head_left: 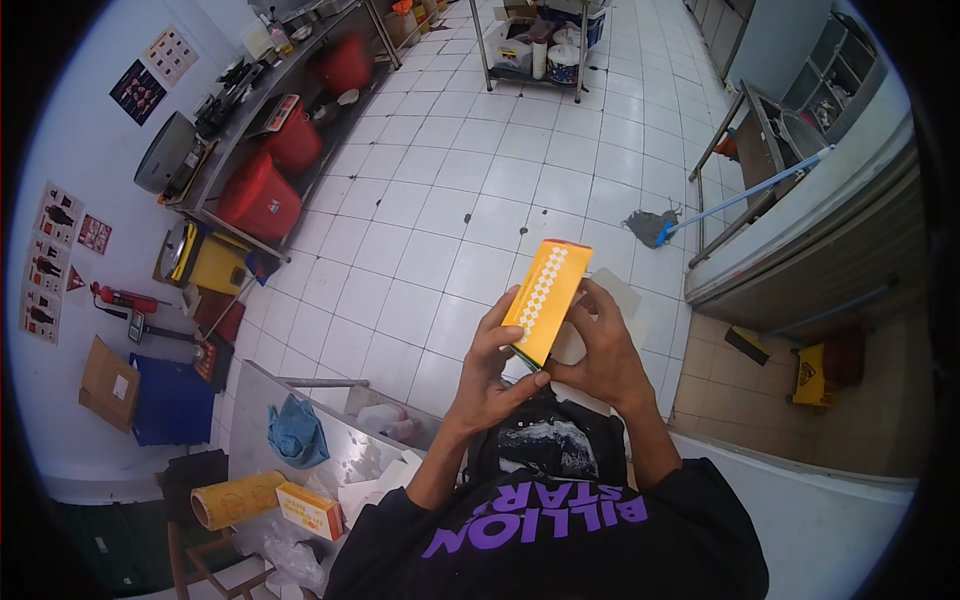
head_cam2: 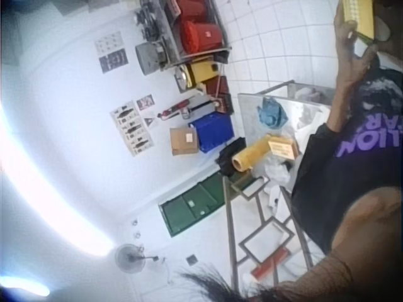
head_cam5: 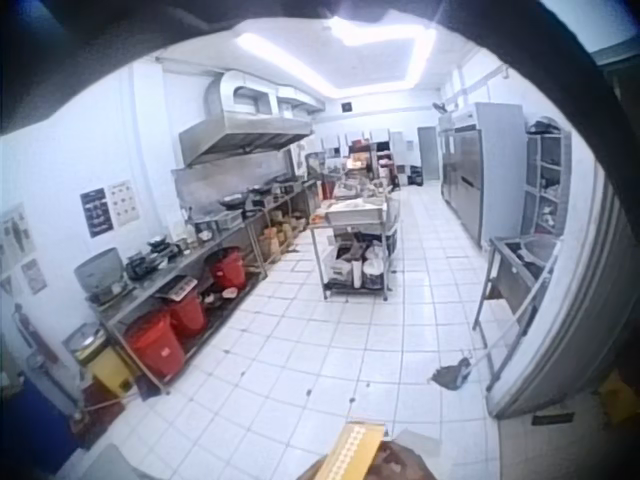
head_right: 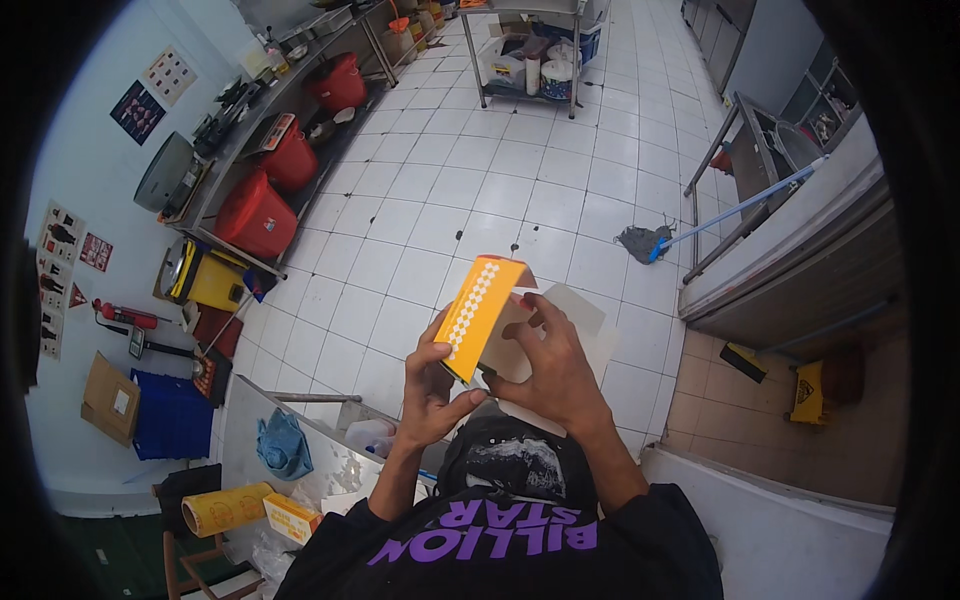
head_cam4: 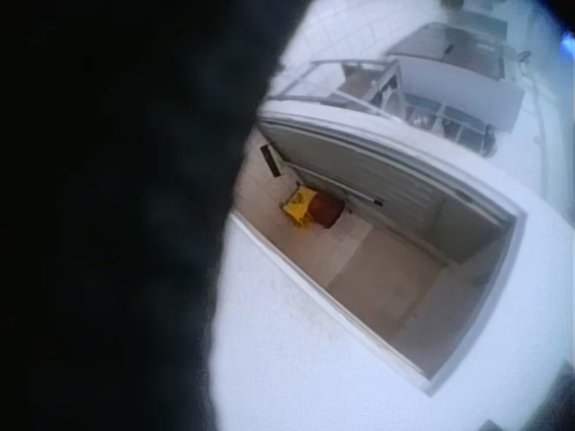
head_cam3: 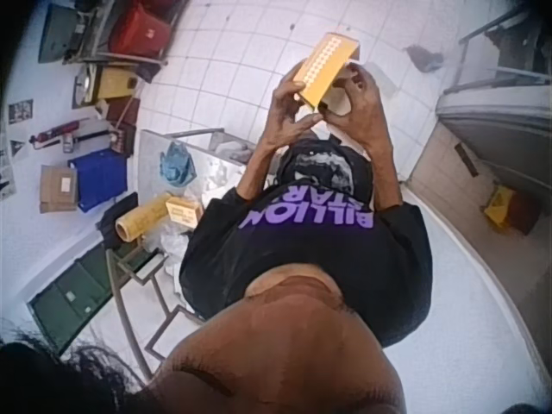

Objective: The person folds flat cardboard sheets into takeout boxes by hand, interlocking the tabs and securing the flaps on a stainless steel table in a kitchen.

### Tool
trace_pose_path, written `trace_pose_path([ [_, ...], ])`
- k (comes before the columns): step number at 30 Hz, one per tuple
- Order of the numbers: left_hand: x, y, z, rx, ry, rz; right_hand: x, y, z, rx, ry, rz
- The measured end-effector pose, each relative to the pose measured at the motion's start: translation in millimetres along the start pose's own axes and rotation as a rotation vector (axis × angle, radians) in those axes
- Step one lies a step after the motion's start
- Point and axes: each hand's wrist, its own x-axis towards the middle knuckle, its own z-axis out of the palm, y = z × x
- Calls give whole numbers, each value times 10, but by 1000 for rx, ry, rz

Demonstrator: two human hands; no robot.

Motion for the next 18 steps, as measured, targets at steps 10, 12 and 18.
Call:
trace_pose_path([
  [10, -118, -27, -244, 67, 163, -114, 81, 85, -233, 236, 36, 352],
  [12, -131, -24, -276, 47, 144, -121, 134, 120, -296, 109, -45, 198],
  [18, -182, -21, -336, -21, 140, -218, 237, 238, -272, 439, -294, 285],
])
